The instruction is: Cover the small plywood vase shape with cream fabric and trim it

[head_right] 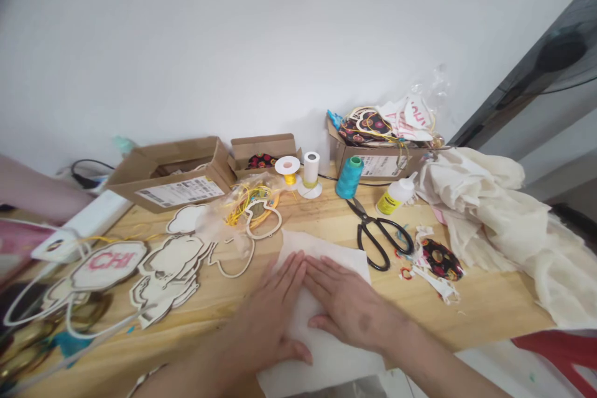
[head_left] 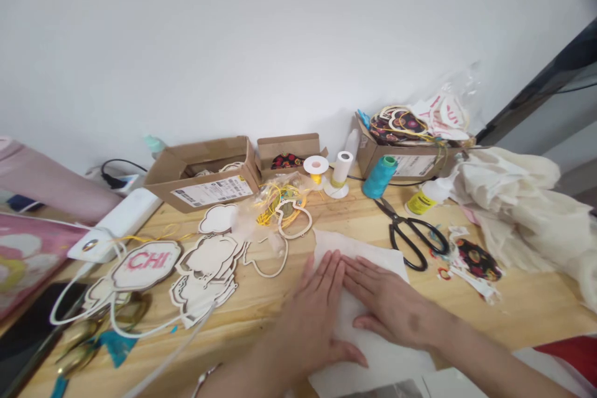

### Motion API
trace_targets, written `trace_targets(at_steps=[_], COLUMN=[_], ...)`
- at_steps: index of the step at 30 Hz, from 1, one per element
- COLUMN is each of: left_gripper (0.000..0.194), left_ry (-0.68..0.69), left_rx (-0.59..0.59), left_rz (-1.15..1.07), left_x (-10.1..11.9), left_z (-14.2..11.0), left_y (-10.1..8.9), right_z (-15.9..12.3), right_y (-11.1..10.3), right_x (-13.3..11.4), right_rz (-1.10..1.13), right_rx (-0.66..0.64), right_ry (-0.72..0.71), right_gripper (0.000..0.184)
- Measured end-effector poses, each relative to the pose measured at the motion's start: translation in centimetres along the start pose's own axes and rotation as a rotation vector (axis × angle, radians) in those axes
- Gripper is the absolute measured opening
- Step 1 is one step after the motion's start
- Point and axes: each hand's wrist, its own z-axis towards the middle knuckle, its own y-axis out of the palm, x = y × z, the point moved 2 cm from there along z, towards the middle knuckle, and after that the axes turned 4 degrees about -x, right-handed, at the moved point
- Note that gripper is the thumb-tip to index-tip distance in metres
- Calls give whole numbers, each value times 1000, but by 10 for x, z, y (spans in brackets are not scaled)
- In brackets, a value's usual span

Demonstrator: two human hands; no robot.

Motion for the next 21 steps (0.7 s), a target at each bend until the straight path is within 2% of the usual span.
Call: trace_targets(at_steps=[3, 6, 11, 15, 18, 21], left_gripper=[92, 89, 92, 88, 85, 87], left_ry=[50, 41, 21, 21, 26, 24], left_rx=[-44, -94, -170, -182, -179, -186], left_rz=[3, -22, -94, -116, -134, -159], left_x=[-3, -8, -9, -8, -10, -10], left_z=[-5, -10, -10, -10, -11, -11], left_y=[-4, -8, -12, -13, -12, -10], right_z=[-2, 0, 16, 27, 36, 46], right_y=[6, -3, -13, -17, -21, -21], right_x=[3, 1, 4, 12, 8, 9], right_rz=[11, 22, -3, -89, -78, -74], right_rx=[32, 60, 47, 45, 27, 44], right_ry=[29, 35, 40, 136, 61, 81], right_gripper=[62, 57, 62, 57, 58, 51])
